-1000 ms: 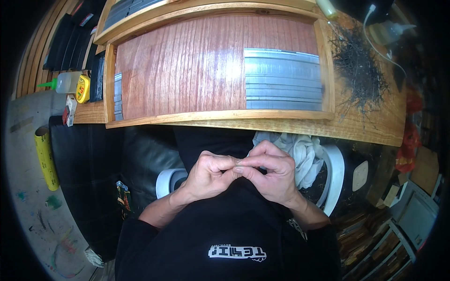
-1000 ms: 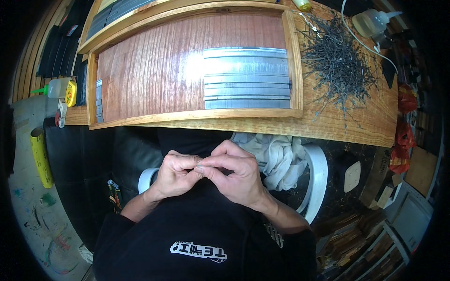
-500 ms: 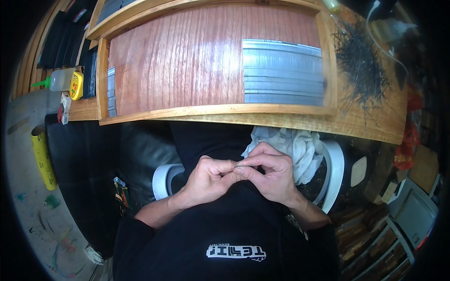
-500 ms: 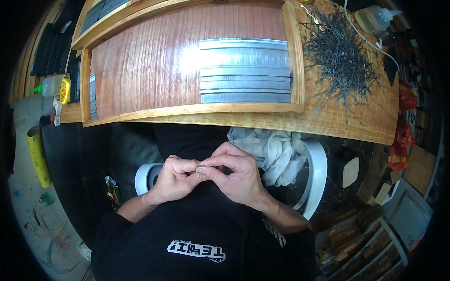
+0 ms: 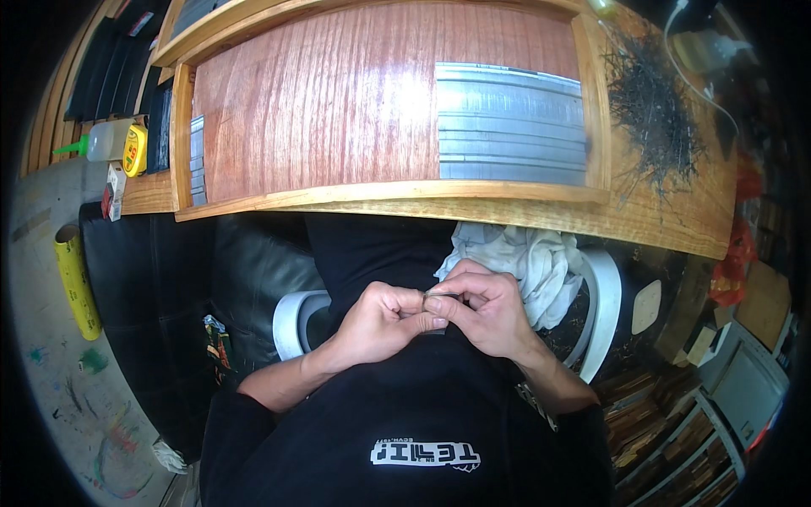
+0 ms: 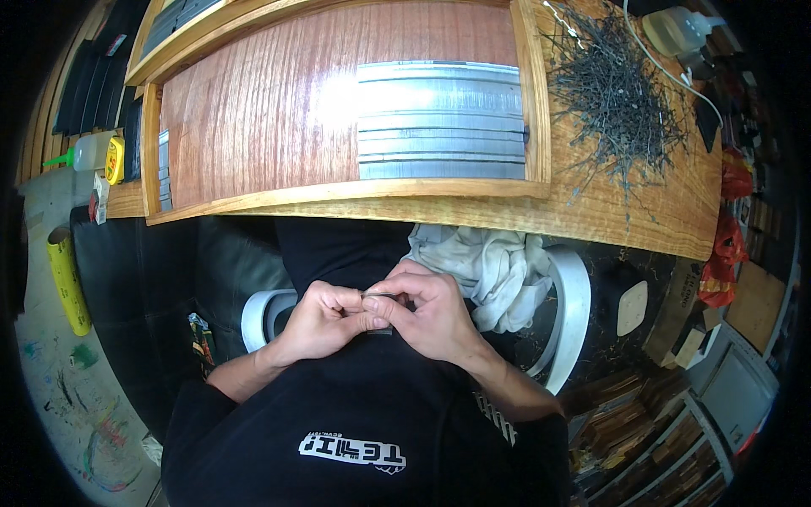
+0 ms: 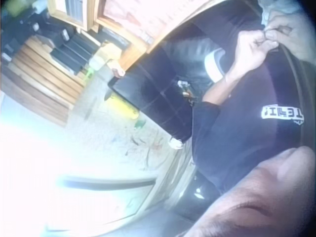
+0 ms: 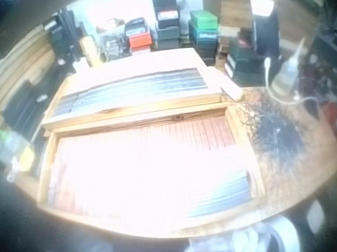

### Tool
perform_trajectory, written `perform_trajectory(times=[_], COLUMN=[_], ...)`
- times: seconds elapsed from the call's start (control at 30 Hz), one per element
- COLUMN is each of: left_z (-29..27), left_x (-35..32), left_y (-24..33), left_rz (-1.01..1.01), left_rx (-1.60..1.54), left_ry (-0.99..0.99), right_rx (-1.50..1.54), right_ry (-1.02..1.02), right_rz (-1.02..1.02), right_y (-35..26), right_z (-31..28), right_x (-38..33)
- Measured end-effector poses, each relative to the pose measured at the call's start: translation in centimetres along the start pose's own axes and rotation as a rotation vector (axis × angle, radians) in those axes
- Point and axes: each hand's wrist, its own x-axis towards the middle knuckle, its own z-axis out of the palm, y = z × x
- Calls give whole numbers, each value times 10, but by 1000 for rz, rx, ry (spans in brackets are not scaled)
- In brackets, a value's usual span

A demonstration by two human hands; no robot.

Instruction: The person repeatedly picks up small rectangular metal pieces from a wooden tray and aligns them by hand, stacking them into a small bundle. The person continues this repetitive stacking process throughout the clip, occasionally adjusting the alignment of the pieces.

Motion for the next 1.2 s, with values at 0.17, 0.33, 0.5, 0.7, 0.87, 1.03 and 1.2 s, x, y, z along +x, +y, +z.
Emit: perform_trajectory(times=[0.17,0.33,0.5,0.7,0.87,1.03,1.2], left_z=[-3,-4,-8,-23,34,41,-11], left_x=[3,3,1,8,51,93,19], left_y=[-3,4,0,45,187,210,113], left_rz=[-64,-81,-42,38,698,700,182], left_rx=[-3,-38,-3,96,573,577,247], left_ry=[-10,33,89,206,19,46,-82], right_rx=[0,61,171,228,150,150,163], right_ry=[-12,-2,13,98,116,109,126], right_rz=[14,97,146,70,162,187,154], right_y=[0,11,23,35,29,17,22], right_z=[1,0,-3,0,-2,-6,-5], right_x=[3,2,0,-3,-4,-5,-9])
